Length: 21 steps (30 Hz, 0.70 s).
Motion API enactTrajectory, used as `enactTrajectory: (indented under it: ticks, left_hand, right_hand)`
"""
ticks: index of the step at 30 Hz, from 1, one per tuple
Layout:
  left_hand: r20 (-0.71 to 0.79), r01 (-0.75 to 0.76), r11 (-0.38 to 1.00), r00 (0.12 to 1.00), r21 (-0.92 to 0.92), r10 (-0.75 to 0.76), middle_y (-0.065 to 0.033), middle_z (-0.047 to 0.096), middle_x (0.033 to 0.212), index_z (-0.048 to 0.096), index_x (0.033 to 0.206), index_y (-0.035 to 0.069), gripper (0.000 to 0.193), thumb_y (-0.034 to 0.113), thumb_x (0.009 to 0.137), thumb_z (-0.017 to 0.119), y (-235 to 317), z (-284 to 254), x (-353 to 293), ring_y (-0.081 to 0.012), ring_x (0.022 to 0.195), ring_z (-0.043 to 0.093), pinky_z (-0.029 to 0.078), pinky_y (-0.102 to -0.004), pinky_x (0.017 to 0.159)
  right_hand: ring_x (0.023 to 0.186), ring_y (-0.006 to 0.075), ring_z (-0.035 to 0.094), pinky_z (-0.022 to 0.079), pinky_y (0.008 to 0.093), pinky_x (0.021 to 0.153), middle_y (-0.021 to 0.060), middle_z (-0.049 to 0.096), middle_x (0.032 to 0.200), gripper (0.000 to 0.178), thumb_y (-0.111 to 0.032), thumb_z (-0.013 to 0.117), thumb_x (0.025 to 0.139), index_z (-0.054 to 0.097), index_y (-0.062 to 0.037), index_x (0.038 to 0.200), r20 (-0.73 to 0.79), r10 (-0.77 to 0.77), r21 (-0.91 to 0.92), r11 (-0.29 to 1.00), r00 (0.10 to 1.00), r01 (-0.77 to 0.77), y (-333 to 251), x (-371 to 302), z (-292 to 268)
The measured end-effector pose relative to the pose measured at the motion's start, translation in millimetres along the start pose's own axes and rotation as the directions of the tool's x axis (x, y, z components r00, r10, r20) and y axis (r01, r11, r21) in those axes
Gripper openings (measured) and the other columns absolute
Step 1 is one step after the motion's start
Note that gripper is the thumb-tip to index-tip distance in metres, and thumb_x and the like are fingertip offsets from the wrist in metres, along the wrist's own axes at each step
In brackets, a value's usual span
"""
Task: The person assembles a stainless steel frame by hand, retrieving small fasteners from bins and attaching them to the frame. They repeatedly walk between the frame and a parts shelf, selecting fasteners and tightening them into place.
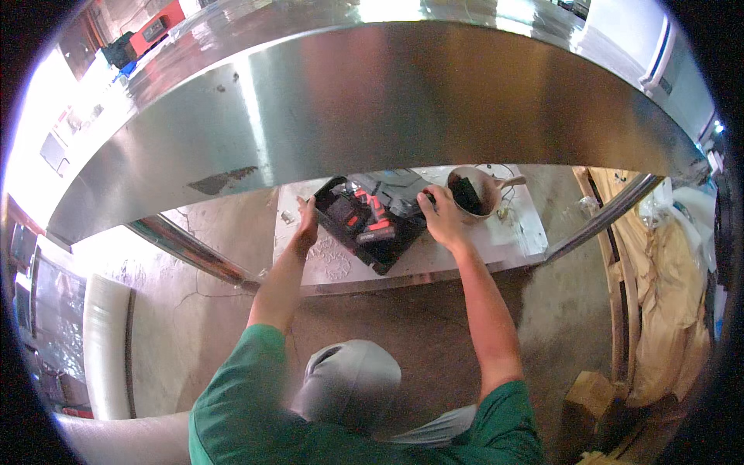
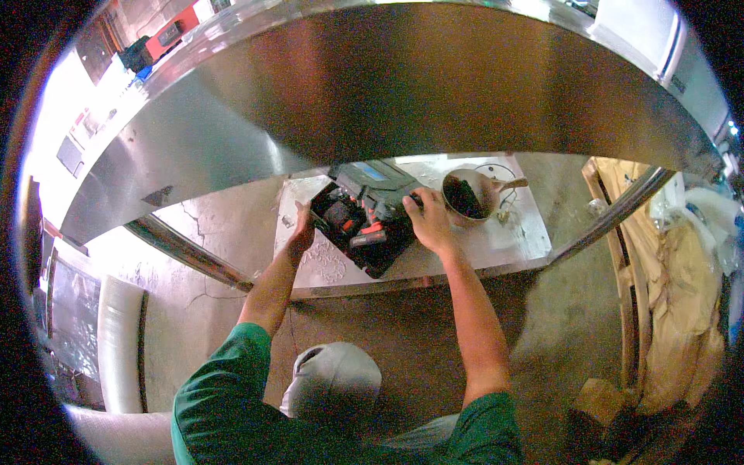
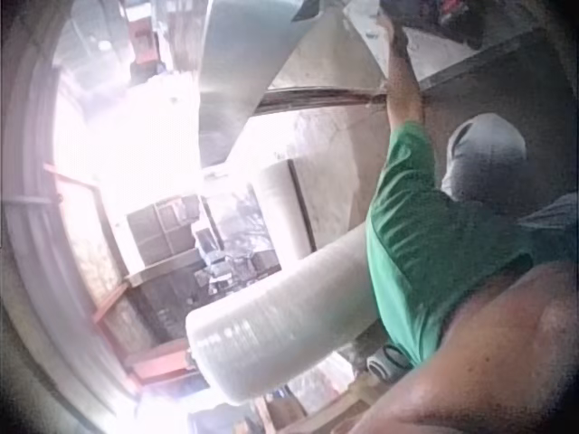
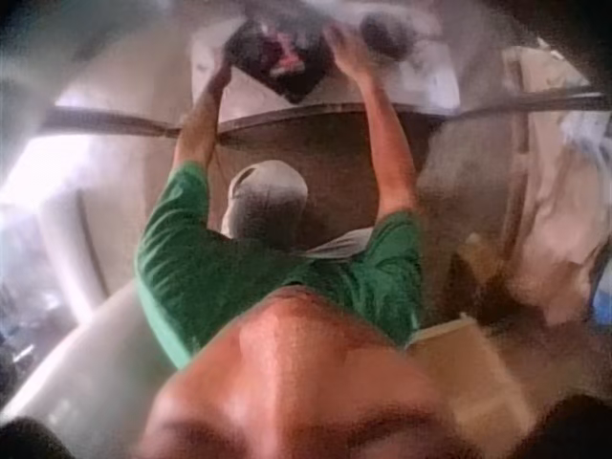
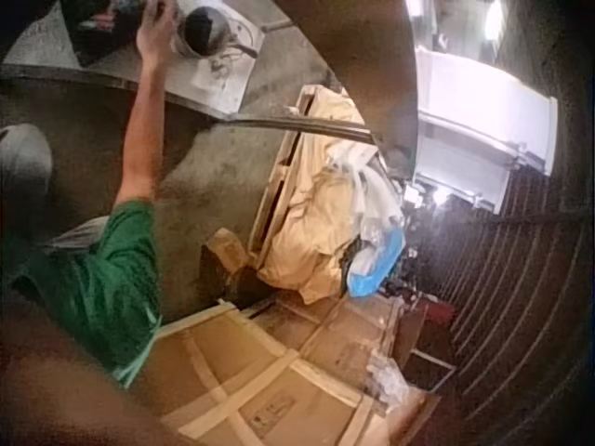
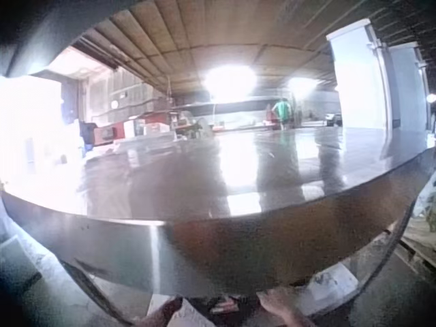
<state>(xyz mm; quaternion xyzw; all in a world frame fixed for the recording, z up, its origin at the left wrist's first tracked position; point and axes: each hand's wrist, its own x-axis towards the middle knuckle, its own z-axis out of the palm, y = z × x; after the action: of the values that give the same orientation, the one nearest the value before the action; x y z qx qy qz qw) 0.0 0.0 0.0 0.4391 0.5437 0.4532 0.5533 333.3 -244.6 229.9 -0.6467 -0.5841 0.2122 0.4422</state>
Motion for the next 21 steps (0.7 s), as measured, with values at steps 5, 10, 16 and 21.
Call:
enactTrajectory:
  ticks: [5, 10, 16, 21]
  left_hand:
    - [0.309, -0.541, 0.345, 0.783, 0.767, 0.54, -0.0313, 0.039, 0.138, 0.043, 0.134, 0.0, 0.047, 0.026, 0.094, 0.046, 3, 7, -80, -0.0461, 0.118, 0.043, 0.04, -0.0536, 0.097]
    - [0.332, -0.394, 0.596, 0.918, 0.7, 0.216, -0.0307, 0.059, 0.114, 0.06, 0.116, -0.004, 0.048, 0.037, 0.096, 0.046, 36, -32, -267, -0.0436, 0.112, 0.056, 0.042, -0.0493, 0.097]
    - [0.043, 0.533, 0.55, 0.692, 0.644, -0.721, -0.0262, 0.059, 0.126, 0.061, 0.124, -0.002, 0.073, 0.063, 0.09, 0.049, 222, -136, -457, -0.0403, 0.123, 0.053, 0.04, -0.0443, 0.105]
    - [0.121, 0.512, 0.609, 0.697, 0.606, -0.707, -0.0235, 0.055, 0.133, 0.058, 0.129, 0.001, 0.079, 0.068, 0.089, 0.046, 411, -199, -564, -0.038, 0.128, 0.049, 0.036, -0.0421, 0.108]
  right_hand:
    - [0.128, 0.0416, 0.042, 0.033, 0.0456, 0.108, 0.0235, 0.048, 0.135, 0.056, -0.045, 0.059, 0.091, 0.055, -0.001, 0.124, 0.118, 0.123, -0.015, 0.992, 0.985, -0.122, 16, 9, -4]
    - [0.128, 0.0388, 0.044, 0.032, 0.05, 0.109, 0.0186, 0.051, 0.136, 0.054, -0.037, 0.066, 0.083, 0.055, -0.009, 0.129, 0.187, 0.357, -0.307, 0.906, 0.915, -0.291, 23, -60, -31]
    - [0.091, 0.0295, 0.064, 0.05, 0.0407, 0.083, 0.0166, 0.067, 0.096, 0.037, -0.033, 0.063, 0.092, 0.061, 0.0025, 0.103, 0.116, 0.565, -0.106, 0.825, 0.817, -0.556, -115, -251, -91]
    - [0.105, 0.0362, 0.063, 0.048, 0.0432, 0.093, 0.02, 0.068, 0.109, 0.042, -0.034, 0.067, 0.085, 0.067, -0.0001, 0.111, 0.422, 0.765, -0.705, 0.614, 0.487, -0.354, -324, -317, -120]
